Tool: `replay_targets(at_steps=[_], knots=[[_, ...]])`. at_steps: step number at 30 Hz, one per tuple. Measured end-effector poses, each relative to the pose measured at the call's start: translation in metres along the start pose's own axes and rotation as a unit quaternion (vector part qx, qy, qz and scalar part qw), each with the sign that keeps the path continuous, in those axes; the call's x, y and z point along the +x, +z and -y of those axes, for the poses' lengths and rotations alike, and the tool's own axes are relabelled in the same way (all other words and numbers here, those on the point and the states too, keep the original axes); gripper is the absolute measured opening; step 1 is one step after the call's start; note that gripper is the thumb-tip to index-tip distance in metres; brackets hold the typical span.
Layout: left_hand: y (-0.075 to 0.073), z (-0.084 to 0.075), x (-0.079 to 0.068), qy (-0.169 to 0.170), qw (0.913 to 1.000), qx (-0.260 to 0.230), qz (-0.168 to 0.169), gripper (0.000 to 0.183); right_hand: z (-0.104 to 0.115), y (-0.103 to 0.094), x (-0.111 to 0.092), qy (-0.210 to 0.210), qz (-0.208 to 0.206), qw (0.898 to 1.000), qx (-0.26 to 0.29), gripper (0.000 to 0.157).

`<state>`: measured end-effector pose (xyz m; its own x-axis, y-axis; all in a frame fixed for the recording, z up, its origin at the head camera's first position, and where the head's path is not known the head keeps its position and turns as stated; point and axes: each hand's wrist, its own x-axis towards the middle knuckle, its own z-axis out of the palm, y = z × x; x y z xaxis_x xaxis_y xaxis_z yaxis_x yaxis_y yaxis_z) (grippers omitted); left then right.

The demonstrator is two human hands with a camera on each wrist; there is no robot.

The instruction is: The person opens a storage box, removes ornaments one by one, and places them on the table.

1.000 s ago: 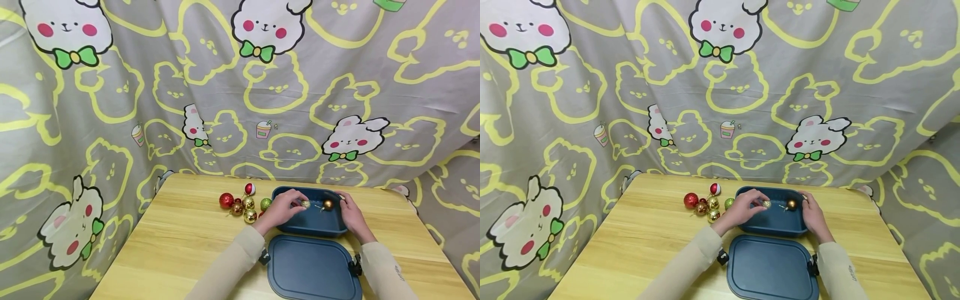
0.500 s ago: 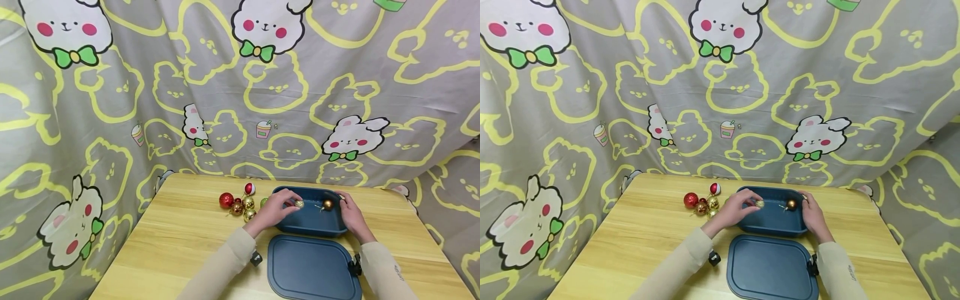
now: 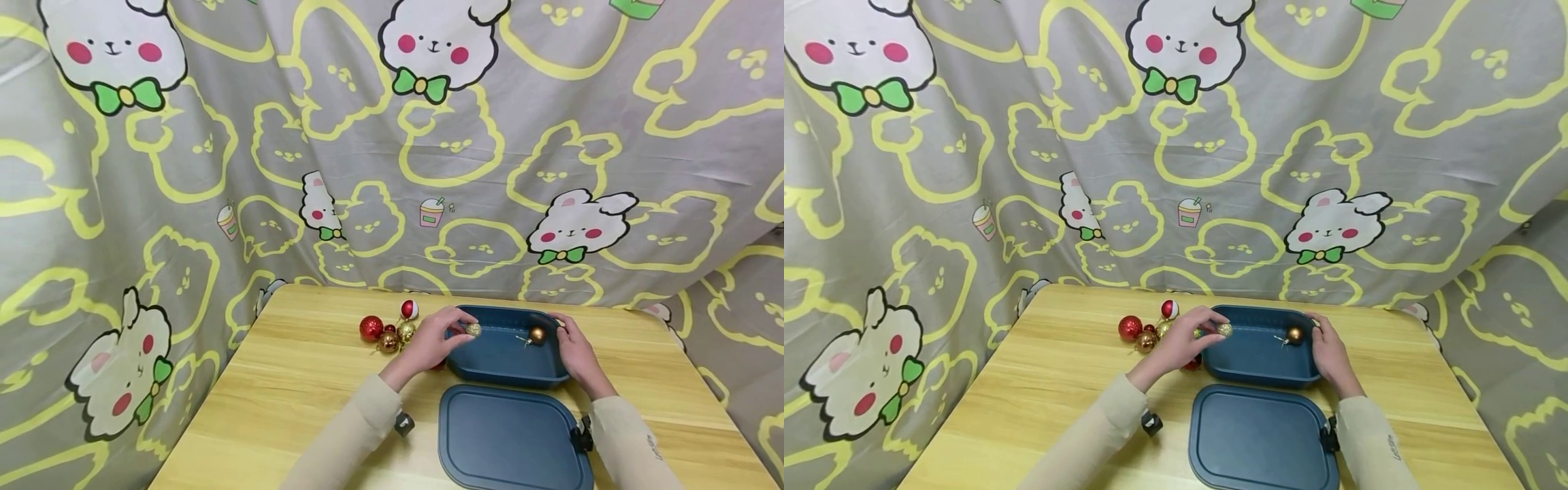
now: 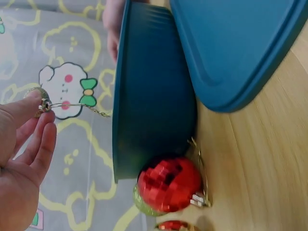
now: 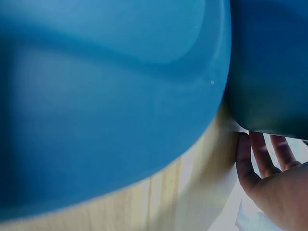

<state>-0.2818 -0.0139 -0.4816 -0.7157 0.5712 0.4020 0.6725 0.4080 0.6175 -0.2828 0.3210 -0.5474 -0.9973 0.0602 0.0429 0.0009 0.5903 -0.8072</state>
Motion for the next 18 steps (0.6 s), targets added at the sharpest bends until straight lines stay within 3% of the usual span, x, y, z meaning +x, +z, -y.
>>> replay_targets(at_steps=[10, 18], knots=[[-0.020, 0.007, -0.018, -0.039, 0.9987, -0.026, -0.016, 0.027, 0.000, 0.000, 0.000, 0.000, -0.001, 1.000, 0.001, 0.050], [-0.030, 0.018, -0.035, -0.047, 0.9976, -0.037, -0.034, 0.026, 0.001, 0.000, -0.001, 0.000, 0.002, 1.000, 0.001, 0.051]])
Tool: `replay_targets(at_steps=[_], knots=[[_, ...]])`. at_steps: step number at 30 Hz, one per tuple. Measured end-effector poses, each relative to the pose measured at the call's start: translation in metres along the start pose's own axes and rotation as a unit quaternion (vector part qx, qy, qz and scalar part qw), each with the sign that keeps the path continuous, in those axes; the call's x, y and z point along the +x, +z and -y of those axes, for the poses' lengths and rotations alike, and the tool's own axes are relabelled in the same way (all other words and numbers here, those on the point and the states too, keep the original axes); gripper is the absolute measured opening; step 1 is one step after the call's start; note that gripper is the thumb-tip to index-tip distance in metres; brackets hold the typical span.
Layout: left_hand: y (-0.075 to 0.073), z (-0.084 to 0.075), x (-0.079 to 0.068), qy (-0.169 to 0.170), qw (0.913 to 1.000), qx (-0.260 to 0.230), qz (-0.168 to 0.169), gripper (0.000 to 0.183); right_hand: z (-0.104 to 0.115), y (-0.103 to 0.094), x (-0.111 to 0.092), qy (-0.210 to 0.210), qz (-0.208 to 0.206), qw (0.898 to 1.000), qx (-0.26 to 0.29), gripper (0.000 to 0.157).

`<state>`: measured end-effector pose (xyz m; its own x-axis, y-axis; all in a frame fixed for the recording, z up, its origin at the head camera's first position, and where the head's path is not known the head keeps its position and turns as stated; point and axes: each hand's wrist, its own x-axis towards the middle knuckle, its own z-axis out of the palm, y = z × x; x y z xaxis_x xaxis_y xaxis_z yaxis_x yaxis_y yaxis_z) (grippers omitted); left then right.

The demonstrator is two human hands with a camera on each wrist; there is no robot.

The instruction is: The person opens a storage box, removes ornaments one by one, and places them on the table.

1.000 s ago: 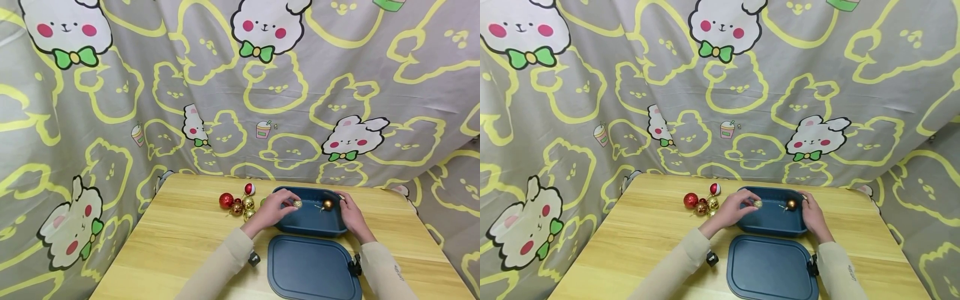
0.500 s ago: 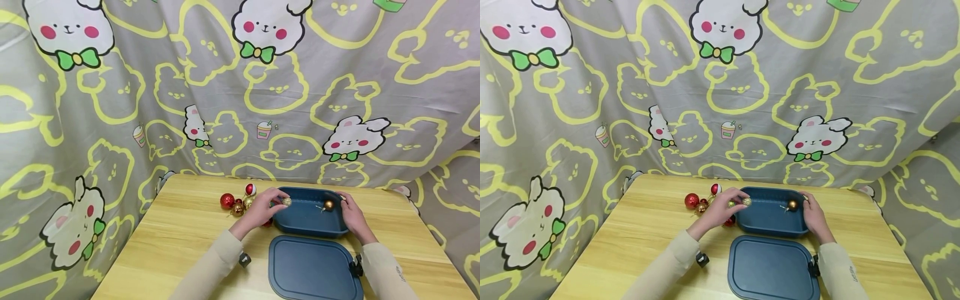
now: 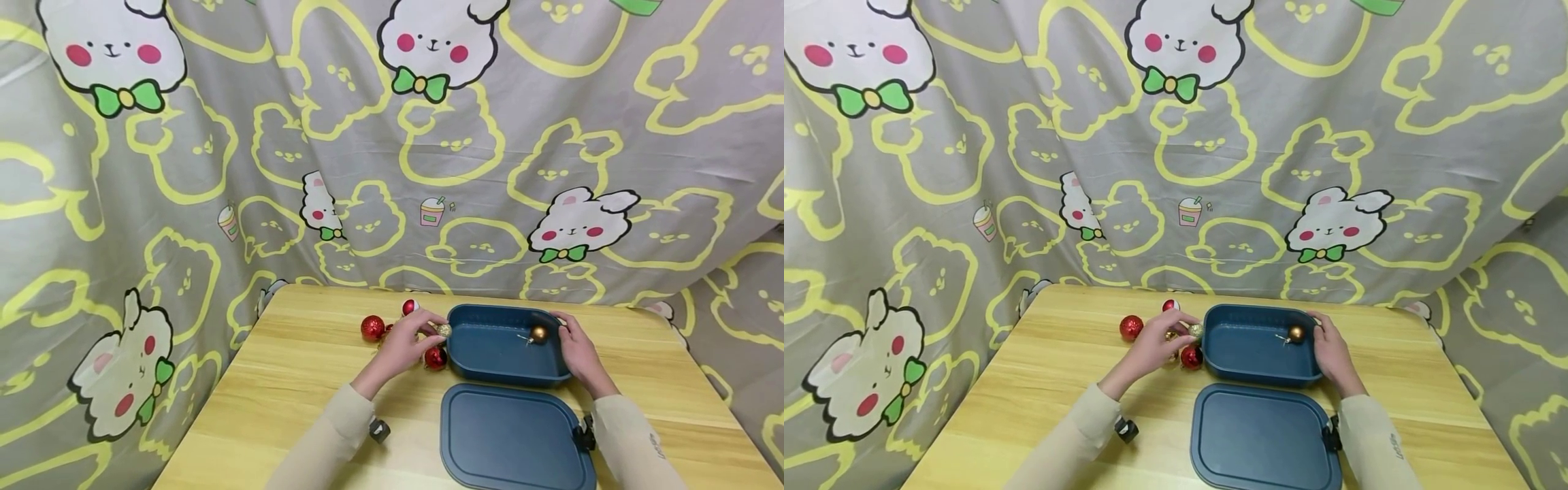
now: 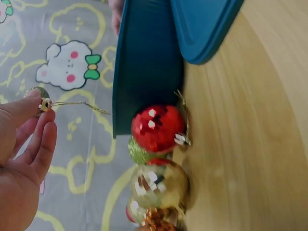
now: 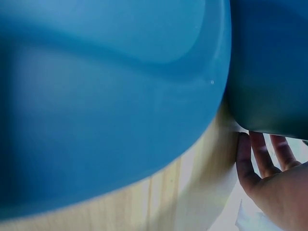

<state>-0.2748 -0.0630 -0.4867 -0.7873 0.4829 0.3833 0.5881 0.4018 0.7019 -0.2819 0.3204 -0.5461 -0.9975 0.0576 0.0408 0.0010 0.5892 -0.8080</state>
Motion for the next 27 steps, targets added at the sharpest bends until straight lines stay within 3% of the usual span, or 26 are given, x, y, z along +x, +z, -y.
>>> replay_targets(at_steps=[20, 27], knots=[[-0.039, 0.033, -0.045, -0.047, 0.9977, 0.025, -0.042, 0.028, -0.001, 0.000, 0.001, -0.004, -0.003, 1.000, -0.003, 0.050], [-0.051, 0.045, -0.055, -0.043, 0.9962, 0.045, -0.060, 0.028, 0.000, 0.000, 0.001, -0.007, -0.002, 1.000, -0.002, 0.050]])
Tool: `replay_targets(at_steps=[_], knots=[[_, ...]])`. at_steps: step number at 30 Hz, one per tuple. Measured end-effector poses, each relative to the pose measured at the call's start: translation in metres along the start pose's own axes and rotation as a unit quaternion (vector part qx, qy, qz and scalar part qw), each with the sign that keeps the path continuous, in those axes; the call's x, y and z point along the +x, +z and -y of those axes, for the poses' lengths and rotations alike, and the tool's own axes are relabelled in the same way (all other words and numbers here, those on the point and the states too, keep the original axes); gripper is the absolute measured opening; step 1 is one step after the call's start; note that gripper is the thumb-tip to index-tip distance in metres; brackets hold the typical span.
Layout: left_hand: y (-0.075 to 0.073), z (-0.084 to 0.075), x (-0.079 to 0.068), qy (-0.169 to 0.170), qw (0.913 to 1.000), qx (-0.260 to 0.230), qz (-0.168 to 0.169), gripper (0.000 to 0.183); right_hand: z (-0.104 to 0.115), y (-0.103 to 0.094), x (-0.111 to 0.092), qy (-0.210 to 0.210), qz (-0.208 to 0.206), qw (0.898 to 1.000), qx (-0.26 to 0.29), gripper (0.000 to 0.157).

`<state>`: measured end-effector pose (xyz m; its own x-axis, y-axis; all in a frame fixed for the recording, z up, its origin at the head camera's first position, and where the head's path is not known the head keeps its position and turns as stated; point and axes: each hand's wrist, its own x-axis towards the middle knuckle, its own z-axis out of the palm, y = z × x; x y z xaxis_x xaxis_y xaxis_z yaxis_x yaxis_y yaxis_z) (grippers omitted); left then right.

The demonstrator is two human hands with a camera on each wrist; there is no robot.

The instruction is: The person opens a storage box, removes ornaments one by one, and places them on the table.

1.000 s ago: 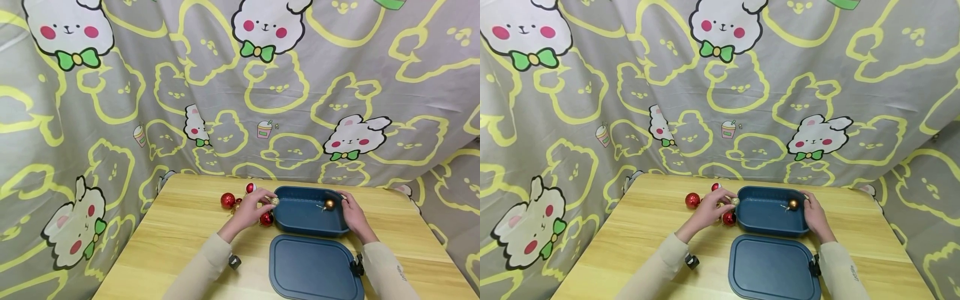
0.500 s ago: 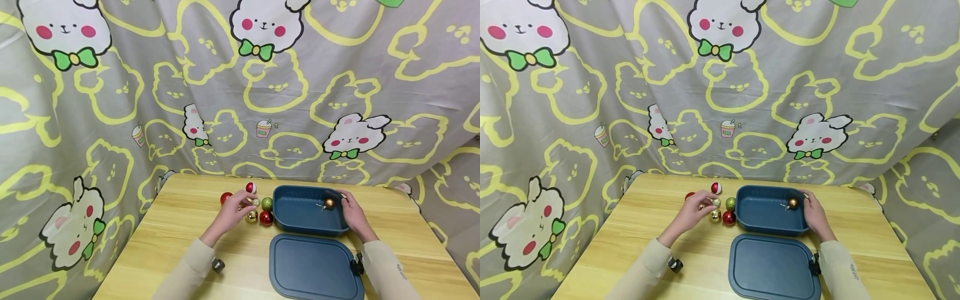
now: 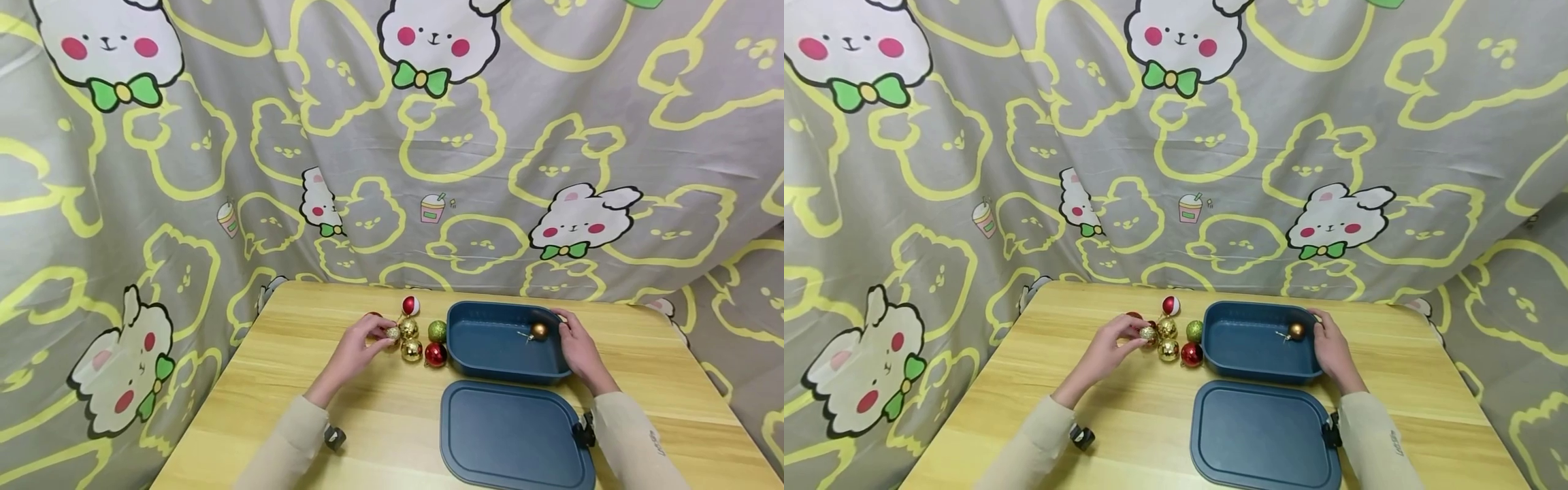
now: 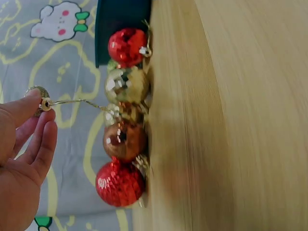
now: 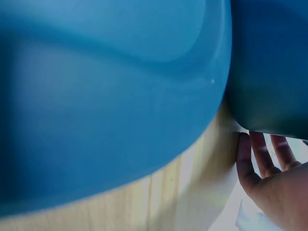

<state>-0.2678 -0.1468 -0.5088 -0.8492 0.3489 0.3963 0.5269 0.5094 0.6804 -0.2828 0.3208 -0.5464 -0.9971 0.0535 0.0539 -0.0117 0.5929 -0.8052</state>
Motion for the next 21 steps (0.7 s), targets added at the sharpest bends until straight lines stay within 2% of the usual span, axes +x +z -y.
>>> replay_targets(at_steps=[9, 18, 21], knots=[[-0.009, 0.011, -0.005, -0.027, 0.9996, 0.007, -0.009, 0.030, 0.000, -0.001, 0.000, 0.001, 0.002, 1.000, 0.003, 0.050], [-0.011, 0.025, -0.008, -0.041, 0.9990, 0.016, -0.005, 0.031, 0.000, -0.001, 0.001, 0.004, 0.006, 1.000, 0.002, 0.051], [-0.012, 0.028, -0.011, -0.057, 0.9983, 0.013, -0.004, 0.032, 0.001, -0.001, 0.001, 0.003, 0.004, 1.000, 0.001, 0.051]])
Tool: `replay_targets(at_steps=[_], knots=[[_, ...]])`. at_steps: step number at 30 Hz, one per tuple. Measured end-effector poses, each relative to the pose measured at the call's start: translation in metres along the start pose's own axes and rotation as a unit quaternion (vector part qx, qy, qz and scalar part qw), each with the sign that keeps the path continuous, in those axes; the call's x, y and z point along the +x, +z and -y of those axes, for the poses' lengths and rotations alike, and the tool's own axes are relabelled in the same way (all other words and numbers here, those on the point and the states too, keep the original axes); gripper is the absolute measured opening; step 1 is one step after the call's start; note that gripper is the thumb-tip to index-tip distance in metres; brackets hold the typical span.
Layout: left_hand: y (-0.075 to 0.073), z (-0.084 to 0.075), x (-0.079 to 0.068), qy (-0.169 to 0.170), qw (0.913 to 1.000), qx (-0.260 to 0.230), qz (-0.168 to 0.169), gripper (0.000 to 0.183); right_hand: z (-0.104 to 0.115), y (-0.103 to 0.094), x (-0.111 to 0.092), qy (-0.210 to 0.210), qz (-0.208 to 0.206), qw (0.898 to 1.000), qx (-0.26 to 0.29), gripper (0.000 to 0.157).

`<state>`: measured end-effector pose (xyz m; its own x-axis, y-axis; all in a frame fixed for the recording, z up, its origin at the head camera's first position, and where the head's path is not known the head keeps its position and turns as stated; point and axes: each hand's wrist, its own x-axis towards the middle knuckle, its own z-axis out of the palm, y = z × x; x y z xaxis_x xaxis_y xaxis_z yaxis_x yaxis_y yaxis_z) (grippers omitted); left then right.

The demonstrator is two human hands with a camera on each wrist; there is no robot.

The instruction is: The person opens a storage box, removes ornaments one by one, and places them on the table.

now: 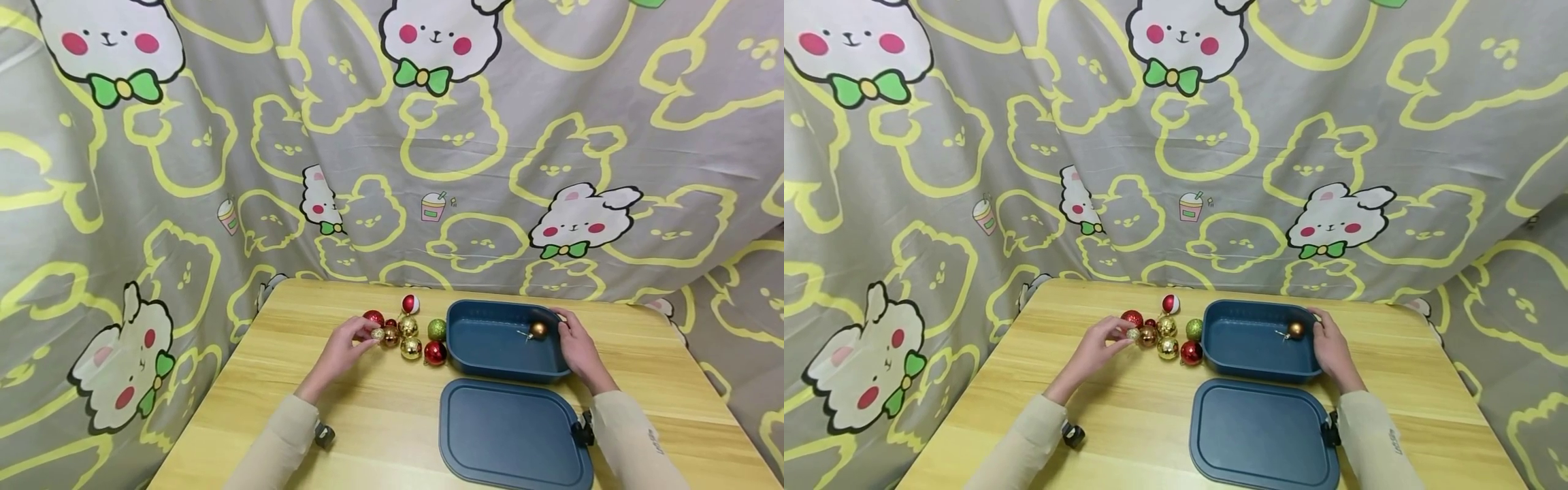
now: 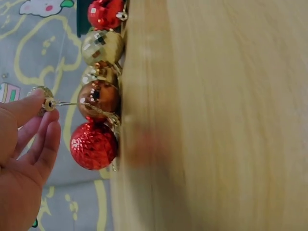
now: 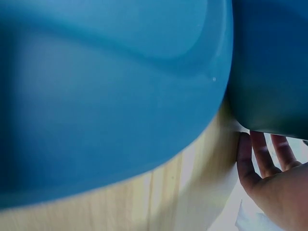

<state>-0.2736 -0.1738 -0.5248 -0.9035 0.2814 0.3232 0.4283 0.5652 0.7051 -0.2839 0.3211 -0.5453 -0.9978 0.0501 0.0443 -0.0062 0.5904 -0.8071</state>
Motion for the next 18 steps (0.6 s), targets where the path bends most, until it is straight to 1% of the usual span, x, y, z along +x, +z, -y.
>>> replay_targets(at_steps=[1, 5, 9, 13, 18], knots=[[0.000, 0.001, -0.001, -0.005, 1.0000, 0.000, 0.000, 0.032, 0.000, 0.000, 0.000, -0.001, -0.001, 1.000, 0.000, 0.051], [0.000, 0.005, -0.002, -0.044, 0.9990, -0.006, 0.002, 0.031, -0.001, 0.000, 0.000, -0.007, -0.003, 1.000, -0.002, 0.050], [0.000, 0.009, -0.003, -0.075, 0.9971, -0.008, 0.010, 0.031, -0.001, -0.001, 0.000, -0.007, -0.005, 1.000, -0.002, 0.050], [0.000, 0.012, -0.004, -0.092, 0.9955, -0.009, 0.021, 0.031, 0.000, 0.000, 0.000, -0.005, -0.003, 1.000, -0.002, 0.050], [0.000, 0.017, -0.005, -0.105, 0.9942, -0.003, 0.025, 0.029, 0.000, 0.000, 0.000, -0.005, -0.002, 1.000, -0.001, 0.050]])
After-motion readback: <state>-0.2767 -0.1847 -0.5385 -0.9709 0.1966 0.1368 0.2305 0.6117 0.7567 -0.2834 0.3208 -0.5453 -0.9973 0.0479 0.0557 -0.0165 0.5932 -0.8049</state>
